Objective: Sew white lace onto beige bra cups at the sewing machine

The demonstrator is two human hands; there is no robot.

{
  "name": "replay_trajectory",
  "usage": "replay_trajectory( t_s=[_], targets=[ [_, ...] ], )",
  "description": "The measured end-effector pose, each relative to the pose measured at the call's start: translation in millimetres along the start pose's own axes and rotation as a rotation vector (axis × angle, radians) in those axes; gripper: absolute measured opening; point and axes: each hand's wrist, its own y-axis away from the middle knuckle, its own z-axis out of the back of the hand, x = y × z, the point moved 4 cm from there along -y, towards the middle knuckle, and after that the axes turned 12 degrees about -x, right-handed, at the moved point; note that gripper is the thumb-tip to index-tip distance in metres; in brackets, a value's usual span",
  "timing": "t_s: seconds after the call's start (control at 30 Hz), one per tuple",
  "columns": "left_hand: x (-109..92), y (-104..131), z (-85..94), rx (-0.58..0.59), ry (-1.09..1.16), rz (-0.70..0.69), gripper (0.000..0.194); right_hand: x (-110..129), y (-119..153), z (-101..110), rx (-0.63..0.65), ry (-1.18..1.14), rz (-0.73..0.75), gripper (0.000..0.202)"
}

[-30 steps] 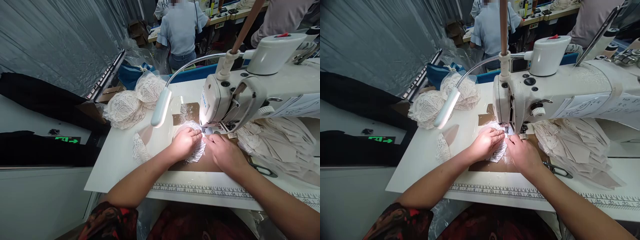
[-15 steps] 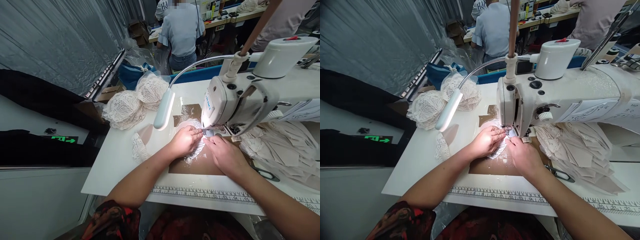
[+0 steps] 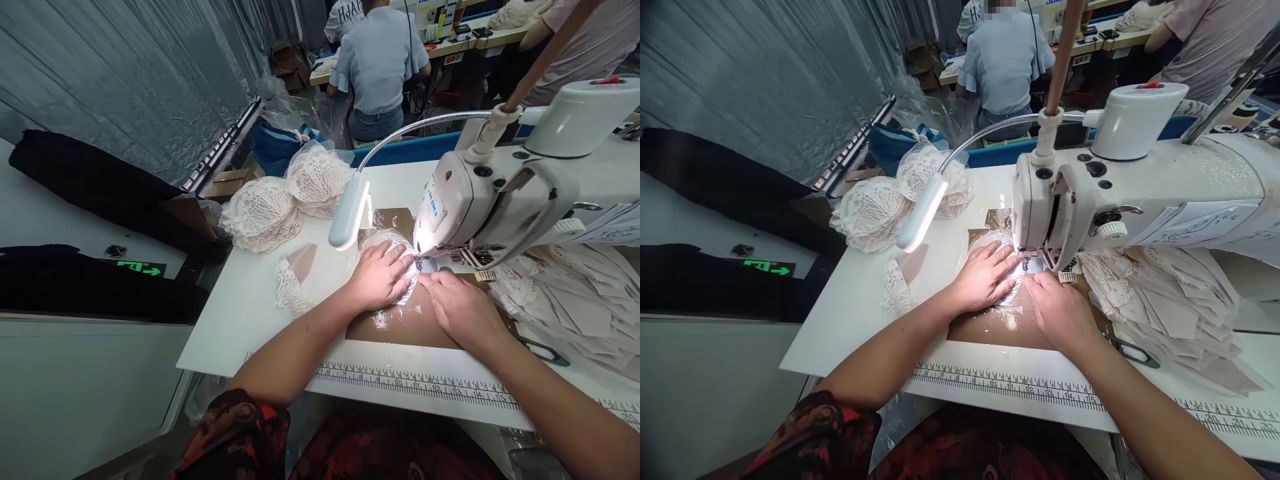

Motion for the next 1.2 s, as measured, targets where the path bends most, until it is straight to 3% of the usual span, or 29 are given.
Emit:
replay_trajectory(
  t_s=[0.17,0.3,0.37,0.43,0.5,0.57,0.63,0.7,0.77,0.87,0.93,1.0,1.07,1.13,1.2],
  targets=[
    [0.9,6.7,13.7,0.069,-0.120,0.181,0.050,-0.3,3.2,0.6,-0.084,-0.032,0.048,0.037],
    [10.7,32.8,55.2,0.108,-0.019,0.276,0.048,-3.7,7.4,-1.9,-0.103,-0.055,0.067,0.037],
    [26.5,57.5,81.8,0.014,-0.035,0.395,0.047,-6.4,10.0,-4.9,-0.091,-0.067,0.052,0.037],
    [51.6,90.5,103.5,-0.096,-0.133,0.646,0.041,-8.5,12.3,-8.2,-0.079,-0.080,0.037,0.037],
    [75.9,125.4,114.3,-0.184,-0.125,0.893,0.029,-9.9,13.4,-11.0,-0.066,-0.085,0.026,0.039],
    [90.3,151.2,116.9,-0.226,-0.104,0.955,0.012,-11.0,12.9,-11.6,-0.052,-0.110,0.015,0.041],
    [94.4,169.2,118.2,-0.281,-0.059,0.964,0.009,-12.4,11.7,-7.7,-0.042,-0.199,-0.014,0.040],
    [87.4,180.5,122.1,-0.347,0.014,0.960,0.016,-13.5,12.0,0.0,-0.014,-0.377,-0.078,0.037],
    [71.1,185.4,128.7,-0.408,0.100,0.942,0.024,-11.8,16.1,6.8,0.093,-0.622,-0.199,0.038],
    [35.6,180.0,137.4,-0.531,0.383,0.867,0.029,8.6,30.0,13.1,0.368,-1.060,-0.374,0.061],
    [9.4,167.7,138.0,-0.572,0.550,0.771,0.026,35.3,37.0,21.2,0.455,-1.352,-0.351,0.082],
    [-16.3,150.7,133.8,-0.552,0.513,0.624,0.019,63.0,39.5,30.0,0.426,-1.574,-0.321,0.093],
    [-38.6,132.7,125.5,-0.521,0.368,0.469,0.013,85.4,40.2,33.4,0.388,-1.675,-0.409,0.089],
    [-53.1,116.0,115.5,-0.499,0.270,0.359,0.008,96.2,41.3,33.5,0.305,-1.683,-0.576,0.066],
    [-56.4,100.5,107.2,-0.485,0.289,0.333,0.007,95.0,47.2,33.3,0.255,-1.690,-0.744,0.043]
  ],
)
